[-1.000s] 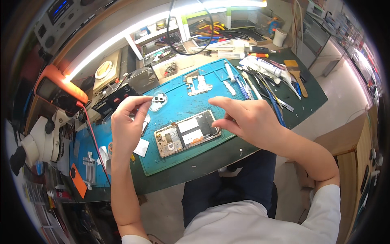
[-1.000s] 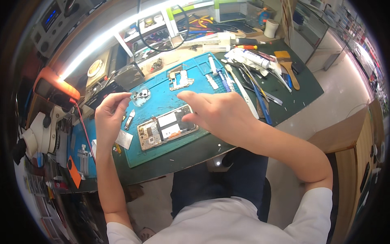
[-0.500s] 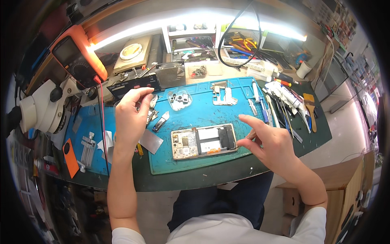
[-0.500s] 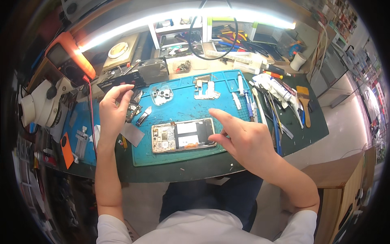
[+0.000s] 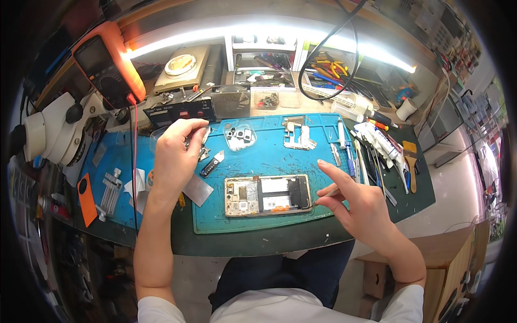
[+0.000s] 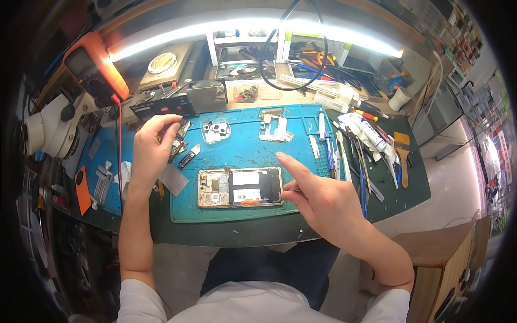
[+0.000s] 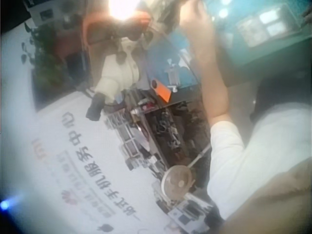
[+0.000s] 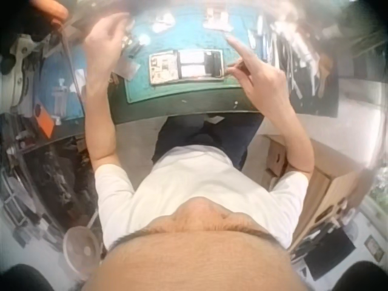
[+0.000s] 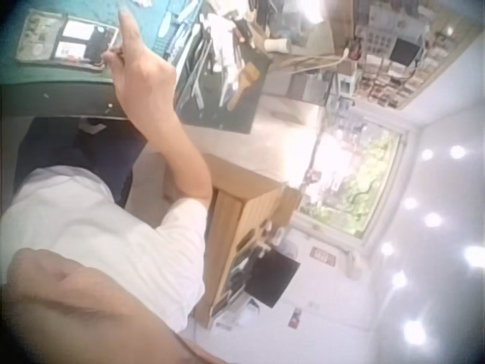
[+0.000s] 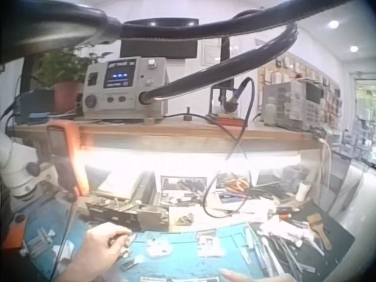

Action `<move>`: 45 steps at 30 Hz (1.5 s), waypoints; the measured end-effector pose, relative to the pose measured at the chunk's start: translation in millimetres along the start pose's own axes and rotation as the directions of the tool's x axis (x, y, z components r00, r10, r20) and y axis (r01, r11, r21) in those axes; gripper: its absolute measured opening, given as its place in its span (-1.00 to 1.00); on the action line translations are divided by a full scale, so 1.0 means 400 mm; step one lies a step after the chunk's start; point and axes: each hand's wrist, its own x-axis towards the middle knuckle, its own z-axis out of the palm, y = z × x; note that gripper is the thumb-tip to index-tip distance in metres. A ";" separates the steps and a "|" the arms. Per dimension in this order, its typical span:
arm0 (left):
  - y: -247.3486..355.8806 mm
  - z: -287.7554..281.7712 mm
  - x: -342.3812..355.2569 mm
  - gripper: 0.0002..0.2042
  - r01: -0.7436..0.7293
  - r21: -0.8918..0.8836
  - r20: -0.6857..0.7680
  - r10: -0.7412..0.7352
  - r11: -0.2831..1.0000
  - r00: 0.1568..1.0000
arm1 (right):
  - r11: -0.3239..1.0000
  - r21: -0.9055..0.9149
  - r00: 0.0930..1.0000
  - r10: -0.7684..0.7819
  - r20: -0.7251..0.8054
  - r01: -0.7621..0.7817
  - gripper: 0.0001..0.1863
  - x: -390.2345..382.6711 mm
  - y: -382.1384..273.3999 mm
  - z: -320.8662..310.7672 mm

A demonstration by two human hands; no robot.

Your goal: The person disassembles a smartphone on a workbench, removes the battery and internal components, and uses a screwdriver and tweezers to manipulate small parts. The person places removed screws into a container and continues to adjust internal connectors.

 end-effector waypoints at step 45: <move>0.015 0.003 -0.014 -0.86 -0.138 0.173 0.008 0.138 0.975 0.990 | 0.978 -0.123 0.982 0.177 0.069 -0.168 -0.23 0.486 0.252 0.138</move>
